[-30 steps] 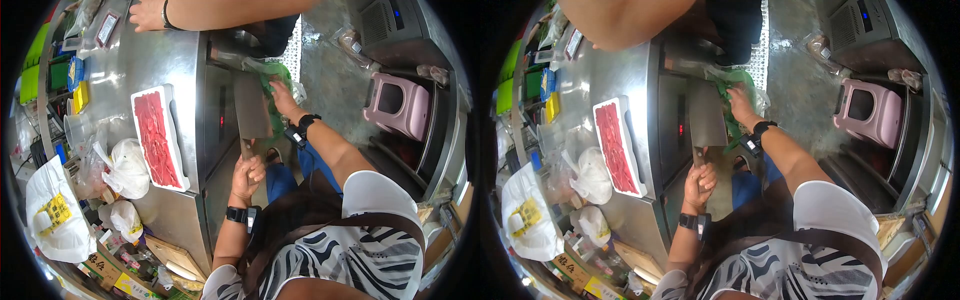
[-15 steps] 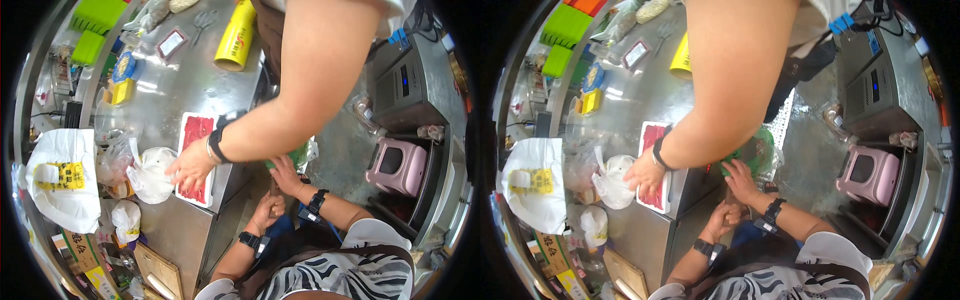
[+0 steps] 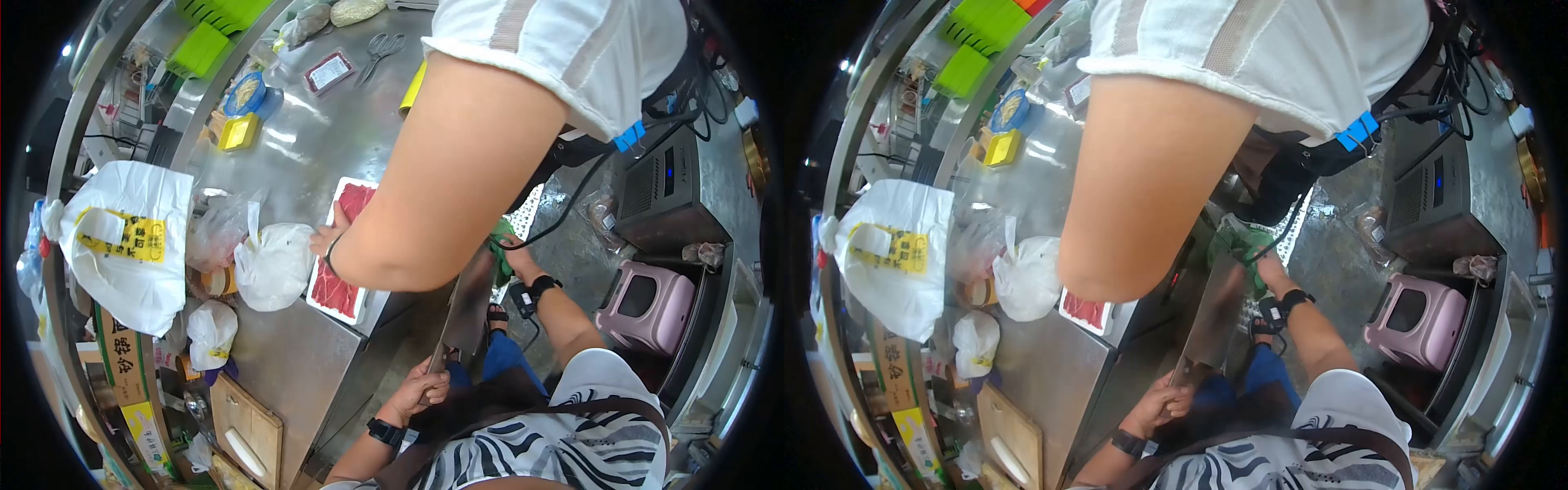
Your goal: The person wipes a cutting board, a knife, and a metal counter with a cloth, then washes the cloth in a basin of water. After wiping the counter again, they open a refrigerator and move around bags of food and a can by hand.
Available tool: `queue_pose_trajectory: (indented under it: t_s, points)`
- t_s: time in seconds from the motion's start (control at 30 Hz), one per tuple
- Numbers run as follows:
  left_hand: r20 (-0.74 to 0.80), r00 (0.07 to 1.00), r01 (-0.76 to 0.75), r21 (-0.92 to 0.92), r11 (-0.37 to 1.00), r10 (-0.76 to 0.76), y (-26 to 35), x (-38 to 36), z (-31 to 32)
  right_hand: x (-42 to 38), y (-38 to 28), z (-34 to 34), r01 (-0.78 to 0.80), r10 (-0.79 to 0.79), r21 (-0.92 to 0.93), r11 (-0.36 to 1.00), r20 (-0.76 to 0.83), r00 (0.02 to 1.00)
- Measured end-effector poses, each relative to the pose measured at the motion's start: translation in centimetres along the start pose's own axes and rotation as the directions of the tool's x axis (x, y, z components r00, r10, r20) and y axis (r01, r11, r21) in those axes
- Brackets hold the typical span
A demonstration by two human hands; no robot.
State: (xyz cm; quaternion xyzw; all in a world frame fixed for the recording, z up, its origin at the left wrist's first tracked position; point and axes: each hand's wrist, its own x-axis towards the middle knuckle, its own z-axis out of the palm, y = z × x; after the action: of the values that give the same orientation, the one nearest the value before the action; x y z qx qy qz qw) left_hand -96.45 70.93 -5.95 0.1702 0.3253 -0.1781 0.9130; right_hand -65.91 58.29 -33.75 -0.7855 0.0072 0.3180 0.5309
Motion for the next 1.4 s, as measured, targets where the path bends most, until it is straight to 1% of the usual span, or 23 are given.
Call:
queue_pose_trajectory:
  t_s: [0.03,0.07,0.1,0.13,0.17,0.2,0.23,0.27,0.3,0.33,0.37,0.4,0.43,0.5,0.6,0.77,0.87,0.9,0.97,1.07,1.13,1.27,1.4]
  points:
    - [-0.003,1.0,0.007,-0.004,1.0,-0.007,0.1,-0.4,0.0,-2.3,-2.6,-0.7,-0.128,0.119,0.362,0.923,0.046,0.992]
    - [-0.027,0.999,-0.044,0.04,0.998,0.045,0.3,-0.7,0.3,-0.6,1.6,-1.5,0.208,-0.235,-0.252,0.945,-0.08,0.969]
    - [-0.059,0.996,-0.067,0.076,0.995,0.071,-0.2,-1.4,0.4,-1.5,1.9,-2.1,0.284,-0.307,-0.317,0.905,-0.024,0.951]
    - [-0.049,0.996,-0.072,0.089,0.993,0.077,-0.2,-1.7,0.1,-4.3,-1.7,-3.0,0.046,-0.034,-0.385,0.922,0.038,0.999]
    - [-0.024,0.996,-0.079,0.114,0.99,0.082,-0.1,-1.8,-0.2,-6.5,-3.4,-3.5,0.124,-0.124,-0.318,0.94,0.022,0.992]
    - [-0.021,0.996,-0.079,0.122,0.989,0.082,0.0,-2.5,0.0,-7.3,-2.5,-2.6,0.037,-0.022,0.192,0.981,-0.078,0.997]
    - [0.009,0.997,-0.079,0.148,0.986,0.079,0.4,-2.7,0.6,-10.5,-5.6,-3.3,0.008,0.024,0.335,0.942,-0.091,0.996]
    - [-0.02,0.994,-0.096,0.243,0.965,0.104,0.3,-3.4,1.0,-11.2,-4.5,-3.4,0.062,-0.037,0.219,0.974,-0.117,0.992]
    - [-0.016,0.993,-0.102,0.322,0.941,0.113,0.2,-3.8,1.2,-12.4,-3.7,-3.8,0.247,-0.338,-0.404,0.881,-0.171,0.925]
    - [0.001,0.994,-0.098,0.39,0.916,0.106,0.2,-4.3,1.0,-15.7,-6.7,-4.1,0.026,-0.048,-0.104,0.994,-0.219,0.974]
    - [0.027,0.996,-0.091,0.458,0.884,0.088,0.5,-4.8,0.7,-18.4,-7.5,-4.5,0.13,-0.132,-0.024,0.991,-0.237,0.962]
    - [0.032,0.995,-0.099,0.556,0.825,0.098,0.0,-4.3,1.0,-20.4,-7.6,-6.0,0.054,-0.013,0.188,0.981,-0.214,0.977]
    - [0.041,0.993,-0.113,0.644,0.757,0.113,-0.3,-5.1,0.9,-21.9,-6.1,-6.1,0.204,-0.175,0.046,0.978,-0.355,0.918]
    - [0.057,0.997,-0.081,0.792,0.605,0.059,0.3,-5.9,0.9,-27.0,-5.5,-7.4,0.285,-0.193,0.148,0.947,-0.447,0.873]
    - [0.17,0.985,-0.132,0.875,0.466,-0.04,-0.3,-6.8,3.2,-36.5,-4.9,-9.6,0.298,-0.056,0.261,0.918,-0.657,0.751]
    - [0.175,0.951,-0.106,0.959,0.263,-0.254,-0.8,-6.0,6.1,-56.1,-4.8,-10.3,0.606,0.042,0.521,0.601,-0.777,0.628]
    - [0.263,0.888,-0.2,0.96,0.198,-0.378,-4.5,-4.9,8.5,-66.1,-2.0,-10.3,0.757,0.159,0.503,0.417,-0.86,0.485]
    - [0.282,0.858,-0.212,0.956,0.204,-0.43,-6.0,-4.8,9.5,-68.9,-0.2,-10.3,0.782,0.142,0.371,0.5,-0.927,0.348]
    - [0.307,0.817,-0.252,0.952,0.177,-0.489,-8.9,-4.4,10.9,-75.5,1.0,-9.6,0.818,0.229,0.338,0.466,-0.939,0.258]
    - [0.327,0.757,-0.305,0.942,0.137,-0.566,-13.9,-5.1,13.1,-84.4,3.7,-8.3,0.865,0.262,0.103,0.491,-0.965,-0.033]
    - [0.347,0.723,-0.343,0.931,0.125,-0.598,-17.5,-5.8,14.0,-90.1,6.3,-7.1,0.844,0.334,-0.058,0.534,-0.902,-0.274]
    - [0.301,0.709,-0.369,0.929,0.028,-0.638,-24.7,-7.6,15.5,-102.6,14.4,-3.0,0.723,0.404,-0.218,0.656,-0.707,-0.58]
    - [0.254,0.716,-0.323,0.946,0.014,-0.65,-31.3,-9.8,16.4,-113.4,24.6,5.3,0.73,0.588,-0.178,0.66,-0.483,-0.649]
